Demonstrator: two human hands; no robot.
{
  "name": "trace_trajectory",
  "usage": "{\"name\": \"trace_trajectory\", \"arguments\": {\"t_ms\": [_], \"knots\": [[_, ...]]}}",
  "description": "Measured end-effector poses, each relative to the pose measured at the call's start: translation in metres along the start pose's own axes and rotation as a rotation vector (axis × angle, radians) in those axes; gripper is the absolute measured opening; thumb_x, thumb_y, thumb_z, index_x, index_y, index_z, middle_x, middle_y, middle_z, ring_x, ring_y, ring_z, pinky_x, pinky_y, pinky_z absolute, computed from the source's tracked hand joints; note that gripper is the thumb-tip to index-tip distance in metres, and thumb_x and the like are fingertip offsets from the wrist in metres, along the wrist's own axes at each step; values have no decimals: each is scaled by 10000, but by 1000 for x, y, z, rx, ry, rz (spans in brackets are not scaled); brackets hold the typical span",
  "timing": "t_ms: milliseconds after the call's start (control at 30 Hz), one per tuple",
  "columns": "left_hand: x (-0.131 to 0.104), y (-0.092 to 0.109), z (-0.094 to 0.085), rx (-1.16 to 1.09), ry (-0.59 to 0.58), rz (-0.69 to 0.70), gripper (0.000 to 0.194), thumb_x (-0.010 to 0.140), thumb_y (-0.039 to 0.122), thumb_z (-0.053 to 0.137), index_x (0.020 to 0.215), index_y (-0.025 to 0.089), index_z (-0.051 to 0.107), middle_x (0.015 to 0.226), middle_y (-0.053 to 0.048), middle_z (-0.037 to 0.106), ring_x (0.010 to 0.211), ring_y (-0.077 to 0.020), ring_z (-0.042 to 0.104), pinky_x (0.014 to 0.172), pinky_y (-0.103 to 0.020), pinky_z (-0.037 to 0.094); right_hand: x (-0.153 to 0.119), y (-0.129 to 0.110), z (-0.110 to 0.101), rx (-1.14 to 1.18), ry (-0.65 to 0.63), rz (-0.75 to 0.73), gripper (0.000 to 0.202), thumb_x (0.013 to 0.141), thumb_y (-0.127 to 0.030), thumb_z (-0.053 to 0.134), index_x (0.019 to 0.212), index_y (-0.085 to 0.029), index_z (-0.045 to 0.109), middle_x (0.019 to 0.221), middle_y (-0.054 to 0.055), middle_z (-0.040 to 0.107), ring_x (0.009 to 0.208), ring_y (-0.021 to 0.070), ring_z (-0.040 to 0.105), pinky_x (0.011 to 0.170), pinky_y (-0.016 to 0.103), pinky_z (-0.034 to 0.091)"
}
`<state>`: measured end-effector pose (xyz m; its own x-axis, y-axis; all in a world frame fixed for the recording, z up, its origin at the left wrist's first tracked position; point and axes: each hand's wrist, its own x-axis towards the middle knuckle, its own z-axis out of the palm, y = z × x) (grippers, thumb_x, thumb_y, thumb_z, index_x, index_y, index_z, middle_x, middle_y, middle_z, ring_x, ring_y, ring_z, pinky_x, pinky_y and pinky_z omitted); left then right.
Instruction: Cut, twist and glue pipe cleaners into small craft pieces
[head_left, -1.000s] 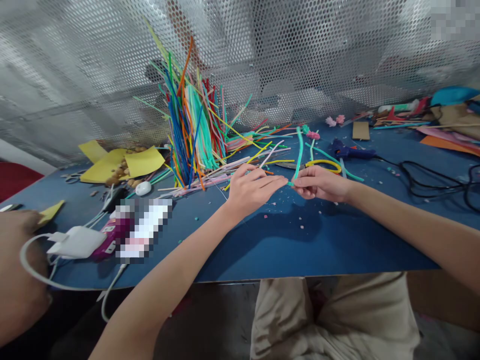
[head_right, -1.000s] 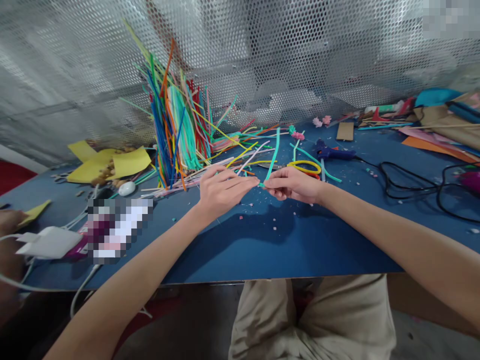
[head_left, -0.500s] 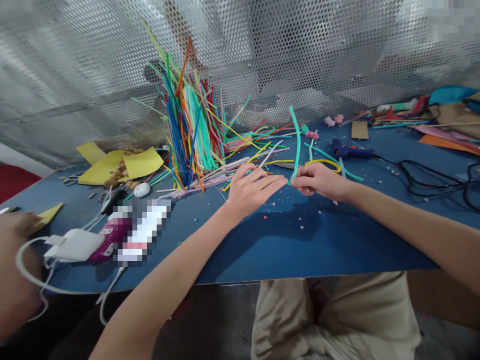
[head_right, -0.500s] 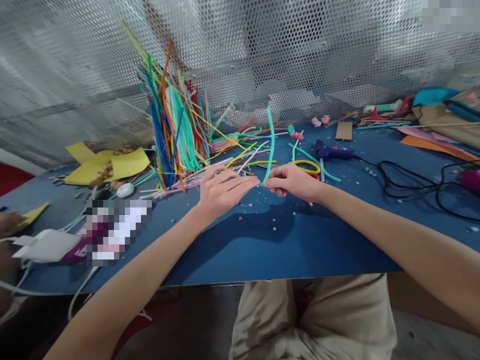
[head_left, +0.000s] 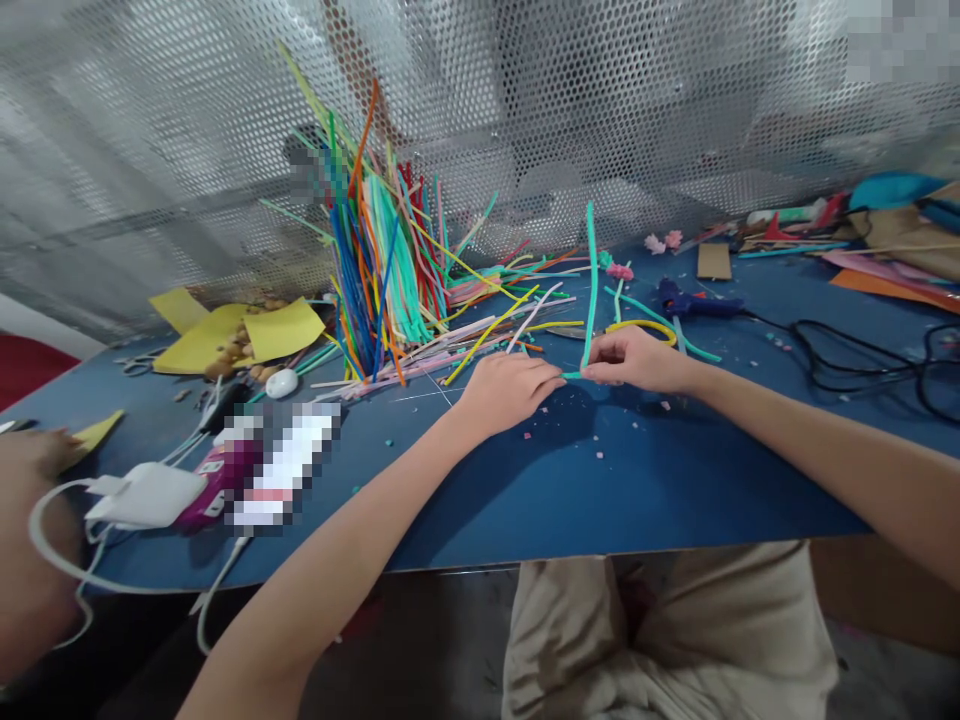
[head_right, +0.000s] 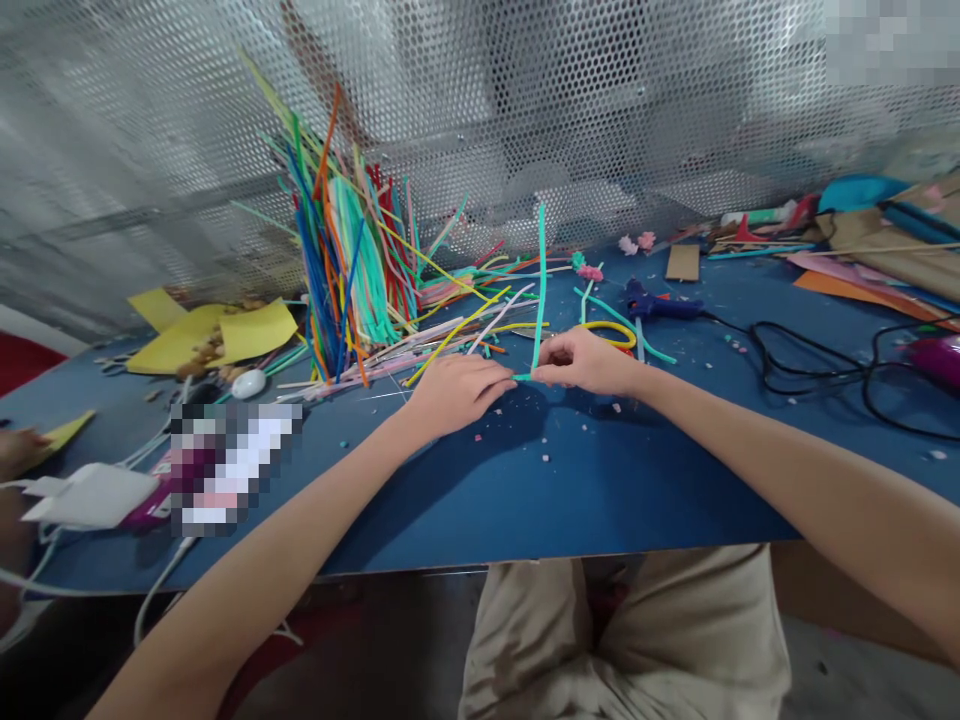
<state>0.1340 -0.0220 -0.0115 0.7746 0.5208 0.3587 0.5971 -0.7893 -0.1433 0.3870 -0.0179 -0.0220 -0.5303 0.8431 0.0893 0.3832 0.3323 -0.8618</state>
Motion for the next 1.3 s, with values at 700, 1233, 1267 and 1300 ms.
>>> {"name": "trace_trajectory", "arguments": {"t_ms": [700, 1233, 1267, 1300], "knots": [[-4, -4, 5, -104, 143, -73, 302, 1043, 344, 474, 1060, 257, 763, 1014, 7, 783, 934, -155, 705, 882, -298, 492, -2, -7, 9, -227, 189, -200, 248, 886, -426, 630, 852, -194, 710, 784, 34, 694, 687, 167, 603, 655, 296, 453], [-3, -9, -1, -105, 148, -110, 363, 1067, 371, 407, 1077, 245, 747, 1056, -1, 784, 951, -175, 706, 879, -327, 521, -1, -8, 17, -129, 275, -218, 360, 892, -526, 641, 1039, -209, 730, 963, 77, 732, 735, 178, 626, 695, 322, 507], [-3, -9, -1, -114, 143, -114, 365, 1069, 373, 400, 1087, 246, 743, 1062, -2, 782, 955, -174, 707, 881, -331, 524, -2, -9, 17, -166, 284, -244, 341, 898, -513, 636, 1035, -216, 733, 963, 75, 731, 743, 179, 624, 708, 326, 505], [-3, -9, -1, -122, 138, -117, 367, 1070, 375, 396, 1095, 246, 739, 1063, -5, 782, 958, -175, 707, 885, -336, 527, -2, -10, 16, -204, 290, -267, 323, 905, -502, 630, 1025, -222, 738, 961, 73, 731, 754, 181, 623, 724, 328, 503]]}}
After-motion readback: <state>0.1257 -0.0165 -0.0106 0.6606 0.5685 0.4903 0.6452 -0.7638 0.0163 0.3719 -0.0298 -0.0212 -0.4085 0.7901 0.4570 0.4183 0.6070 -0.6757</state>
